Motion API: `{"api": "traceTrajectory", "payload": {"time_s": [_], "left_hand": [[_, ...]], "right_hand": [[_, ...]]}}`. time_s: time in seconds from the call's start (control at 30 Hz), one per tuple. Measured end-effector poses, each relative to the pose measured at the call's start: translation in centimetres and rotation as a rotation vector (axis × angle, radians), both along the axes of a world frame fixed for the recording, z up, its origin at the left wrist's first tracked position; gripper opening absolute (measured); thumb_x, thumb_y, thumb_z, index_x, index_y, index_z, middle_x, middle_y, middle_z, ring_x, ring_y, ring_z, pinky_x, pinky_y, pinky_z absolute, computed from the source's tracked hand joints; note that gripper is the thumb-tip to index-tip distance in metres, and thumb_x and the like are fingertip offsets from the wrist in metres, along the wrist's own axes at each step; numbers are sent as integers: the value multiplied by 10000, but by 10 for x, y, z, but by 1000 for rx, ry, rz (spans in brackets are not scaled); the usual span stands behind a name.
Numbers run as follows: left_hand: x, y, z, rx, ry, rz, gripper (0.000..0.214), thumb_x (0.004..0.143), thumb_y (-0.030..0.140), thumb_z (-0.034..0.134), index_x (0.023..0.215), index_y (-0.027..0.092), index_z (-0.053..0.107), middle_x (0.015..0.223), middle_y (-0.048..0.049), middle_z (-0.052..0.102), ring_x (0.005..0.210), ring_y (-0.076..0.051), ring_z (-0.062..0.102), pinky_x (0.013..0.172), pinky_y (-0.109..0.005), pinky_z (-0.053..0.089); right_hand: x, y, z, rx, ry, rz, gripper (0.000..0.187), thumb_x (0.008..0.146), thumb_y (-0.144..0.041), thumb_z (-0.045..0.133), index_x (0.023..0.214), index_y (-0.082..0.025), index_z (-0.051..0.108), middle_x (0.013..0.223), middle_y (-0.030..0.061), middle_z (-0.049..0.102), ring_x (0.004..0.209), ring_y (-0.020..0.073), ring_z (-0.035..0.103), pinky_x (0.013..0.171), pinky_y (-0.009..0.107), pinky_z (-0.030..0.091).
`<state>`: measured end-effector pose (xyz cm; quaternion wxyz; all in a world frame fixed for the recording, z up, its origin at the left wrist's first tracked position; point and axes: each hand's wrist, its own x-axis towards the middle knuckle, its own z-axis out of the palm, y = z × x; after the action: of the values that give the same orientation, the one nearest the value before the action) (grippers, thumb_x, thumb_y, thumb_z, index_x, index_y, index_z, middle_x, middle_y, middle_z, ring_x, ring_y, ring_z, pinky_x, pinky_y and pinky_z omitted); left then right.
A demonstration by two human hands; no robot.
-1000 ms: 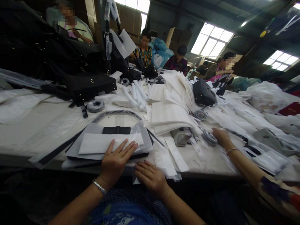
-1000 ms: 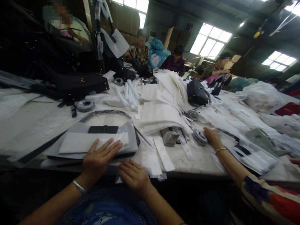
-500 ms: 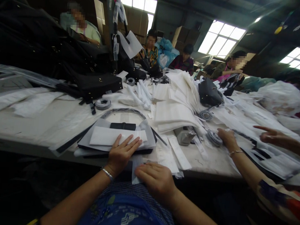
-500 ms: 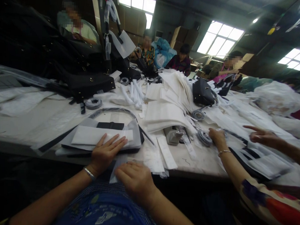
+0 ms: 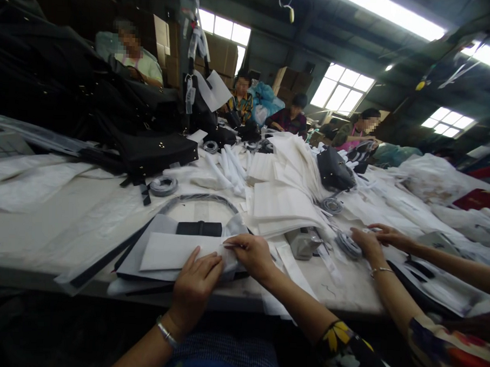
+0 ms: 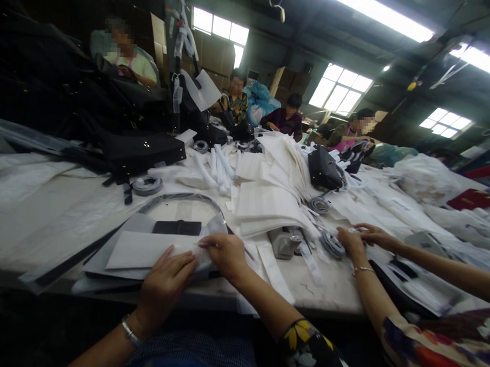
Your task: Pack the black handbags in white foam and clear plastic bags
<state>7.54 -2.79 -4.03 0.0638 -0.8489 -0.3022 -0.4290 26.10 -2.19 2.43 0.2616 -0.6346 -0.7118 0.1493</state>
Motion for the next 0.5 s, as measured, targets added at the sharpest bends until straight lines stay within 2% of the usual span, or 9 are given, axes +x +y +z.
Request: {"api": "traceTrajectory", "payload": {"time_s": [0.17, 0.27, 0.37, 0.5], "left_hand": [[-7, 0, 1, -51, -35, -93, 278, 959, 96, 526, 1221, 134, 613, 1140, -74, 729, 1117, -160, 663, 1196, -413, 325], [-10, 1, 4, -52, 26, -102, 344, 978, 80, 465, 1281, 170, 600, 1225, -81, 697, 1172, -165, 635, 1194, -427, 314], [-11, 3, 6, 0, 112, -119, 427, 996, 64, 346, 1304, 211, 603, 1374, -67, 614, 1271, -191, 573, 1200, -443, 284], [-12, 8, 2, 62, 247, -109, 469, 993, 78, 290, 1362, 178, 561, 1369, -57, 618, 1249, -200, 589, 1233, -451, 188]], "right_hand": [[1, 10, -14, -4, 15, -54, 39, 855, -259, 732, 840, -224, 739, 887, 9, 744, 852, 168, 674, 787, 247, 480], [5, 16, -14, -63, -38, -66, 124, 833, -310, 748, 817, -203, 686, 814, 3, 704, 769, 161, 633, 679, 243, 430], [5, 25, -11, -159, -49, -84, 141, 844, -304, 730, 907, -211, 644, 766, -24, 681, 691, 139, 603, 607, 230, 375], [0, 30, -8, -160, -55, -120, 238, 856, -261, 708, 1060, -226, 590, 762, -42, 674, 692, 140, 609, 632, 228, 393]]}}
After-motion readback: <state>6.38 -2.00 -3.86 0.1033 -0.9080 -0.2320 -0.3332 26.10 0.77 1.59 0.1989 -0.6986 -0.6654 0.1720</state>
